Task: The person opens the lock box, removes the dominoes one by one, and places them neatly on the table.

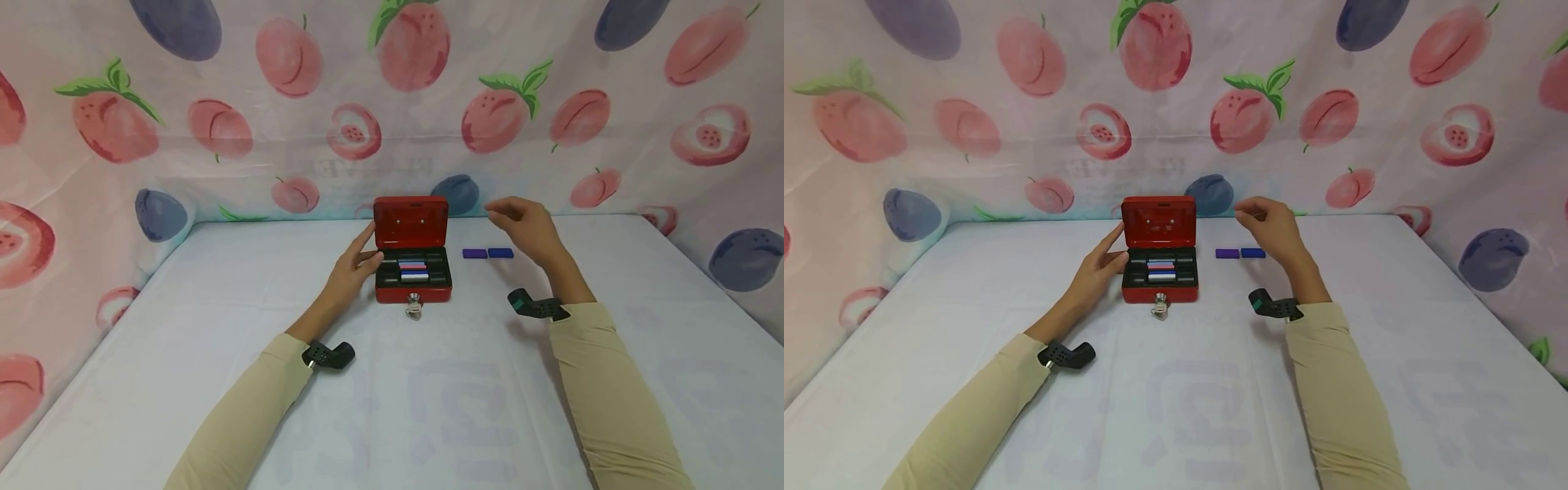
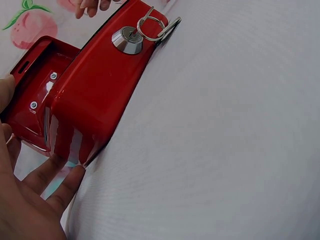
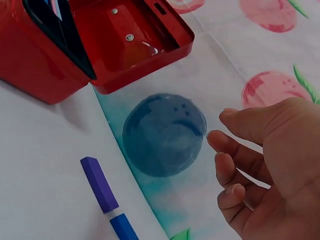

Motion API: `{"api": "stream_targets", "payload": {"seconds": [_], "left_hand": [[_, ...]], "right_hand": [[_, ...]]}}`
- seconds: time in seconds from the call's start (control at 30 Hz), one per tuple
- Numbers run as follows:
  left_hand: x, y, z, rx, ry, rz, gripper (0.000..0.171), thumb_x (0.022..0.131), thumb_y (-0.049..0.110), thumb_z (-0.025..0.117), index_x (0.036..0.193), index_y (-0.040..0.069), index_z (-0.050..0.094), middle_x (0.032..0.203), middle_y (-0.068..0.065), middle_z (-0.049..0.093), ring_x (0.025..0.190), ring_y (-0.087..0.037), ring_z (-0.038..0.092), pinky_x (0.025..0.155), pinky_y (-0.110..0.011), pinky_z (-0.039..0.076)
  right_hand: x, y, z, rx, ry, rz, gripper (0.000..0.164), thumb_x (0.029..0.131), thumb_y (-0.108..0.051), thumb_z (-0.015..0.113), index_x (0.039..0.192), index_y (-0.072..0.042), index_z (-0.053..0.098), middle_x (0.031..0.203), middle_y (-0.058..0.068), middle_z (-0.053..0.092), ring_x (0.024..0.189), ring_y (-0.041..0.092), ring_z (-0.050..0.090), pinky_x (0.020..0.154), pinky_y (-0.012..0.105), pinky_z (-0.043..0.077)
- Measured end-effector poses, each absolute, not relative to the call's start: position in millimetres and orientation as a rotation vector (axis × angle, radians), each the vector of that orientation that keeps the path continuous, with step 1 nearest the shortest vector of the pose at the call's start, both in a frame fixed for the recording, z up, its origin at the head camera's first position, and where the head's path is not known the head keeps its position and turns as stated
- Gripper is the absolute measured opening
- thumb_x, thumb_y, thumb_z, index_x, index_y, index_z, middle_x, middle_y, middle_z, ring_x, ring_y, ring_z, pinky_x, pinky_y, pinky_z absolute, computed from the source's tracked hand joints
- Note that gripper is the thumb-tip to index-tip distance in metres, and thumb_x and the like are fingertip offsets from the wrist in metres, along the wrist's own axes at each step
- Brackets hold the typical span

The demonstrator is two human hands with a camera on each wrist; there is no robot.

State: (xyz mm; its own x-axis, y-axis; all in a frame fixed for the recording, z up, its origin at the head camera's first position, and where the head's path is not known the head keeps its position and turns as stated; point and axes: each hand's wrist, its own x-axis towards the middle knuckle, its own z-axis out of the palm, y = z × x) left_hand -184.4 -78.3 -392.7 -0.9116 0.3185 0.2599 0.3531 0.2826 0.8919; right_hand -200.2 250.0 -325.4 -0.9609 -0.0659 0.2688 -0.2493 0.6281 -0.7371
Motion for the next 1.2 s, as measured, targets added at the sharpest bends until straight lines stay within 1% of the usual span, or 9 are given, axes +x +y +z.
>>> {"api": "stream_targets", "payload": {"seconds": [0.07, 0.1, 0.4, 0.67, 0.77, 1.0, 1.2], "left_hand": [[-184.7, -78.1, -392.9, -0.652, -2.491, -1.748, 0.066, 0.098, 0.030, 0.053, 0.154, 0.029, 0.019, 0.157, 0.004, 0.020, 0.131, -0.027, 0.042, 0.099, -0.048, 0.042], [-188.2, -78.5, -397.5, -0.654, -2.485, -1.743, 0.066, 0.098, 0.032, 0.054, 0.154, 0.032, 0.019, 0.157, 0.006, 0.020, 0.130, -0.026, 0.043, 0.099, -0.048, 0.043], [-186.9, -76.8, -396.7, -0.621, -2.502, -1.751, 0.066, 0.097, 0.037, 0.054, 0.153, 0.035, 0.019, 0.157, 0.009, 0.020, 0.130, -0.024, 0.043, 0.099, -0.048, 0.042], [-186.4, -76.7, -395.9, -0.652, -2.484, -1.771, 0.065, 0.099, 0.030, 0.053, 0.154, 0.031, 0.019, 0.157, 0.006, 0.019, 0.131, -0.028, 0.041, 0.100, -0.050, 0.041], [-185.8, -77.0, -395.5, -0.640, -2.489, -1.775, 0.064, 0.099, 0.030, 0.053, 0.154, 0.032, 0.019, 0.157, 0.006, 0.019, 0.131, -0.028, 0.041, 0.100, -0.050, 0.040], [-186.1, -77.1, -395.5, -0.635, -2.481, -1.763, 0.065, 0.098, 0.028, 0.053, 0.153, 0.033, 0.020, 0.157, 0.006, 0.020, 0.130, -0.027, 0.043, 0.099, -0.048, 0.042], [-186.7, -77.4, -395.4, -0.632, -2.493, -1.759, 0.065, 0.099, 0.027, 0.053, 0.154, 0.032, 0.019, 0.157, 0.005, 0.019, 0.131, -0.027, 0.042, 0.100, -0.049, 0.041]], "right_hand": [[-199.1, 246.2, -323.0, 0.274, -2.632, 1.237, 0.033, 0.097, -0.029, 0.056, 0.122, -0.008, 0.064, 0.119, 0.012, 0.061, 0.110, 0.028, 0.055, 0.093, 0.048, 0.046], [-199.0, 244.3, -322.3, 0.284, -2.630, 1.235, 0.033, 0.097, -0.029, 0.057, 0.122, -0.008, 0.064, 0.118, 0.011, 0.062, 0.109, 0.028, 0.055, 0.092, 0.047, 0.046], [-200.0, 221.7, -322.6, 0.394, -2.650, 1.181, 0.029, 0.095, -0.026, 0.061, 0.119, -0.010, 0.066, 0.114, 0.009, 0.063, 0.103, 0.025, 0.055, 0.085, 0.044, 0.048], [-198.2, 205.1, -323.3, 0.449, -2.684, 1.183, 0.027, 0.094, -0.024, 0.063, 0.117, -0.011, 0.067, 0.111, 0.006, 0.065, 0.099, 0.023, 0.056, 0.082, 0.043, 0.050], [-197.2, 199.8, -323.0, 0.480, -2.699, 1.190, 0.026, 0.094, -0.023, 0.063, 0.117, -0.012, 0.067, 0.111, 0.005, 0.065, 0.099, 0.022, 0.056, 0.081, 0.042, 0.051], [-195.3, 187.8, -324.2, 0.567, -2.752, 1.144, 0.023, 0.094, -0.021, 0.062, 0.114, -0.009, 0.068, 0.111, 0.007, 0.065, 0.094, 0.025, 0.058, 0.070, 0.038, 0.052], [-196.2, 178.7, -330.6, 0.591, -2.788, 1.093, 0.022, 0.094, -0.022, 0.063, 0.112, -0.012, 0.069, 0.107, 0.007, 0.065, 0.092, 0.024, 0.057, 0.071, 0.037, 0.051]]}}
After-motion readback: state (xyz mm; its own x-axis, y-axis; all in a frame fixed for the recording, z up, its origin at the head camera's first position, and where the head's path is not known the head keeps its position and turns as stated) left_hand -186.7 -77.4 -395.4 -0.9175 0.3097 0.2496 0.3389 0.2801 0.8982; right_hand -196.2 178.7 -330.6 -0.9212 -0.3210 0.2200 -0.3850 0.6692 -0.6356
